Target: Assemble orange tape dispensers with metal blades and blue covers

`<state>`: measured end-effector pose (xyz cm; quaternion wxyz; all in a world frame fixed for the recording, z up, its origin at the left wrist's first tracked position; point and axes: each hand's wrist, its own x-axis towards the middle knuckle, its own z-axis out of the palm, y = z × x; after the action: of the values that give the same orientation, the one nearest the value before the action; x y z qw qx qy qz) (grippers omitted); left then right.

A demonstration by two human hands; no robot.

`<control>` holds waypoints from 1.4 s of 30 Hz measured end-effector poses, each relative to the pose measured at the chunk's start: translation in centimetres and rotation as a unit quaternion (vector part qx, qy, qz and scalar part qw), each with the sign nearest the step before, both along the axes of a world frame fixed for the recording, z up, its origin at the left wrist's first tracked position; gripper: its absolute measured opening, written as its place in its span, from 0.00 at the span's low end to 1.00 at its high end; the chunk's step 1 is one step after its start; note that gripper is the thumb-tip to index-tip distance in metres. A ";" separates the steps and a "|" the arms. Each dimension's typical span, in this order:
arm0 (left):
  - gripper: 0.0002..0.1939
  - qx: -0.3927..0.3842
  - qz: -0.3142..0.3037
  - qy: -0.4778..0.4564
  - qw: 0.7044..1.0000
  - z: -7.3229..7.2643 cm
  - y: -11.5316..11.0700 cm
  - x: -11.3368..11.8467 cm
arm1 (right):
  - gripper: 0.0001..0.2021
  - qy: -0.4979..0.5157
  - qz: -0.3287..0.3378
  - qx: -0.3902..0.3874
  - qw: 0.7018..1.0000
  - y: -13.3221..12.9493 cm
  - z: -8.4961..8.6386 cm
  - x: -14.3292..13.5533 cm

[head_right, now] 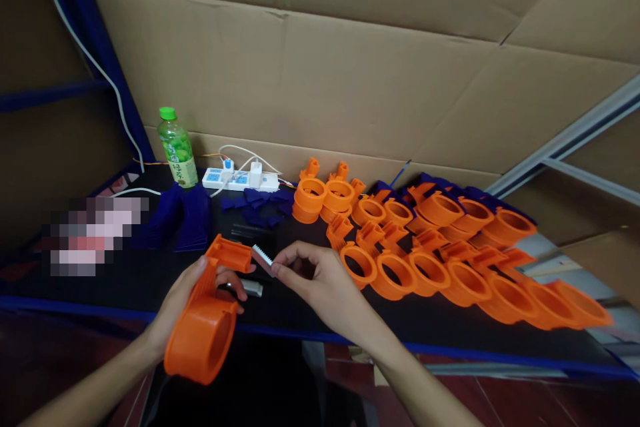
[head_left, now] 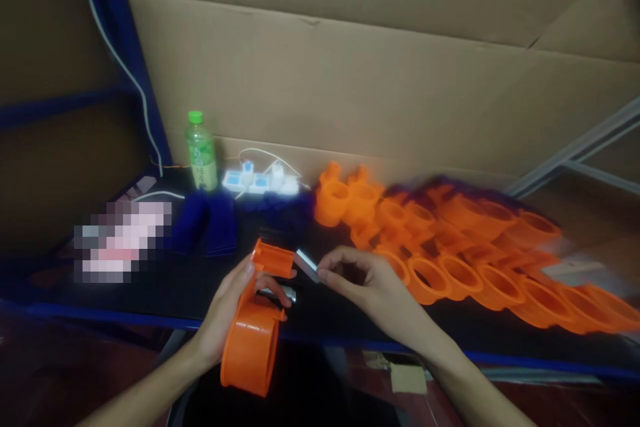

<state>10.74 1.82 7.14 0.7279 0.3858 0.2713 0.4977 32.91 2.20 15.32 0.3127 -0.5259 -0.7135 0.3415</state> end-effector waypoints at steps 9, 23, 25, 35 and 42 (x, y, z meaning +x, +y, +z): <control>0.21 0.017 -0.021 0.057 0.998 0.6 -0.2 -0.7 | 0.11 -0.097 0.040 0.017 0.994 0.6 1.9 1.1; 0.22 0.049 -0.019 0.154 0.987 -0.3 -0.5 -0.2 | 0.08 -0.091 0.052 0.013 0.994 1.6 0.7 -1.3; 0.23 0.044 -0.019 0.161 0.986 -0.5 -0.4 -0.2 | 0.07 -0.096 0.052 0.015 0.994 1.8 0.6 -2.0; 0.24 0.012 0.031 0.070 0.997 0.4 0.0 -1.1 | 0.13 -0.040 0.085 0.050 0.994 5.3 -0.5 -3.4; 0.28 -0.035 0.106 0.039 0.993 -0.1 0.9 -2.1 | 0.09 -0.270 0.050 0.193 0.942 6.5 -4.3 -4.2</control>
<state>8.64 2.74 7.08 0.6727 0.3485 0.3563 0.5469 28.74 8.74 11.00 0.1860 -0.4914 -0.8489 0.0575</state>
